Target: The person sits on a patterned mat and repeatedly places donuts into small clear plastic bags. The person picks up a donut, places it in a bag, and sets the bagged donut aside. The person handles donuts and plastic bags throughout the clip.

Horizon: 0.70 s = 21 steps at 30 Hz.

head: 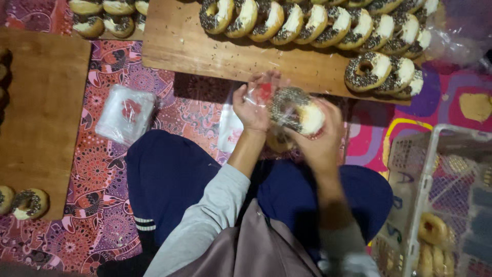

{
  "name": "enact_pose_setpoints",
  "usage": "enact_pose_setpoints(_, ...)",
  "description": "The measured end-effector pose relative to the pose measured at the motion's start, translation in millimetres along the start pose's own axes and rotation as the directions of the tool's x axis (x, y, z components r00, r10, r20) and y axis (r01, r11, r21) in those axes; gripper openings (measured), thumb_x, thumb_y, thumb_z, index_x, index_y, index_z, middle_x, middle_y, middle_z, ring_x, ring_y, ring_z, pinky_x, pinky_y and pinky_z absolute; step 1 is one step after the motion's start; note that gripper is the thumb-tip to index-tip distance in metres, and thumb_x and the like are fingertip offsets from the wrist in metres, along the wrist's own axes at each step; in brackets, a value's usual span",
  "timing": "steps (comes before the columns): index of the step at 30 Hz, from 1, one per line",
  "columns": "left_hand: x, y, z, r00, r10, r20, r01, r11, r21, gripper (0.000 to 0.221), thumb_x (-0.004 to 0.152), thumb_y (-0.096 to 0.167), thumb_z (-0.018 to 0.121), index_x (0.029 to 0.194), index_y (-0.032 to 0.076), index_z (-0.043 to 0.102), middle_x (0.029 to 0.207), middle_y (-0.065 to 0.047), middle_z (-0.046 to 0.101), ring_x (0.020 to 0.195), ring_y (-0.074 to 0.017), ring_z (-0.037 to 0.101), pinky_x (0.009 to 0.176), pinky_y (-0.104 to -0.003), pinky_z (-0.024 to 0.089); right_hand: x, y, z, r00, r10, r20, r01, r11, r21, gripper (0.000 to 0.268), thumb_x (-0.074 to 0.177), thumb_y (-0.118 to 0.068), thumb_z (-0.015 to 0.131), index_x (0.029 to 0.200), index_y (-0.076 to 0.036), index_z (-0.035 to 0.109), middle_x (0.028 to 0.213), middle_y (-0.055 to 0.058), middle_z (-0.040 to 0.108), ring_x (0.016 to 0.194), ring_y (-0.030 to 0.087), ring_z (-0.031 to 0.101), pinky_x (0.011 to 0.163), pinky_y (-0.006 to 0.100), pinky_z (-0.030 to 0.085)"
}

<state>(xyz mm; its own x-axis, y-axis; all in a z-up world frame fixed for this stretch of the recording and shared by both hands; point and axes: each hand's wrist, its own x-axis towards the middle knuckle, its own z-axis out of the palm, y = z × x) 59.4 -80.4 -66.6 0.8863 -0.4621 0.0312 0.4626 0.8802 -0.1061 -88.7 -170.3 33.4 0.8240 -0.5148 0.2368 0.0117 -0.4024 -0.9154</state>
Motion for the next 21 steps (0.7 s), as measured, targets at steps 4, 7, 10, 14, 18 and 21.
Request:
enact_pose_setpoints(4,-11.8,-6.0,9.7,1.000,-0.023,-0.020,0.024,0.999,0.044,0.071,0.097,0.057,0.054,0.149,0.009,0.050,0.143,-0.026,0.055,0.132,-0.0432,0.053,0.114,-0.062,0.037,6.8,-14.9,45.2,0.989,-0.143,-0.036,0.120,0.923,-0.367,0.088,0.063,-0.018,0.098,0.140,-0.005,0.059,0.148,0.023,0.047,0.139,0.039,0.047,0.116,0.050,0.041)
enact_pose_setpoints(7,-34.6,-2.1,7.7,0.990,-0.080,-0.112,0.092,0.990,0.107,0.082,0.099,0.068,0.054,0.153,0.007,0.042,0.148,-0.024,0.053,0.135,-0.0421,0.051,0.117,-0.057,0.037,7.9,-26.2,58.6,0.987,-0.152,-0.060,0.120,0.920,-0.372,0.091,0.065,-0.026,0.098,0.143,-0.005,0.058,0.148,0.024,0.046,0.138,0.040,0.044,0.115,0.051,0.039)
enact_pose_setpoints(10,-60.3,-8.5,6.0,0.954,-0.204,-0.219,0.223,0.972,0.068,0.078,0.101,0.059,0.059,0.156,0.007,0.041,0.152,-0.017,0.051,0.140,-0.0345,0.050,0.122,-0.050,0.039,9.4,-27.5,65.1,0.980,-0.190,-0.055,0.146,0.881,-0.450,0.085,0.070,-0.020,0.091,0.147,-0.008,0.058,0.146,0.017,0.054,0.141,0.038,0.047,0.121,0.050,0.037)
enact_pose_setpoints(14,-95.6,-5.3,18.8,0.961,0.010,-0.276,0.213,0.611,0.763,0.083,0.087,0.032,0.073,0.153,0.009,0.030,0.133,-0.015,0.058,0.120,-0.0317,0.058,0.102,-0.049,0.049,9.5,-19.7,64.3,0.974,-0.217,-0.068,0.162,0.873,-0.461,0.091,0.069,-0.037,0.098,0.143,-0.006,0.056,0.137,0.018,0.058,0.134,0.039,0.048,0.117,0.051,0.032)
enact_pose_setpoints(18,-131.6,23.2,46.5,0.860,0.288,0.421,-0.216,-0.542,0.813,0.084,0.075,0.028,0.088,0.137,-0.004,0.040,0.123,-0.020,0.051,0.110,-0.0382,0.055,0.098,-0.046,0.046,4.3,-14.3,68.0,0.964,-0.251,-0.084,0.166,0.820,-0.547,0.073,0.076,-0.016,0.081,0.145,-0.008,0.059,0.142,0.018,0.058,0.138,0.038,0.048,0.120,0.054,0.028)
enact_pose_setpoints(21,-132.6,32.9,67.7,0.925,0.017,0.379,-0.301,-0.575,0.760,0.017,0.102,0.012,0.076,0.111,0.013,0.062,0.103,-0.004,0.065,0.094,-0.0277,0.062,0.090,-0.035,0.047,1.6,-11.0,71.0,0.962,-0.271,-0.004,0.219,0.787,-0.576,0.067,0.083,-0.005,0.072,0.148,-0.009,0.058,0.143,0.018,0.061,0.137,0.037,0.054,0.120,0.052,0.034)
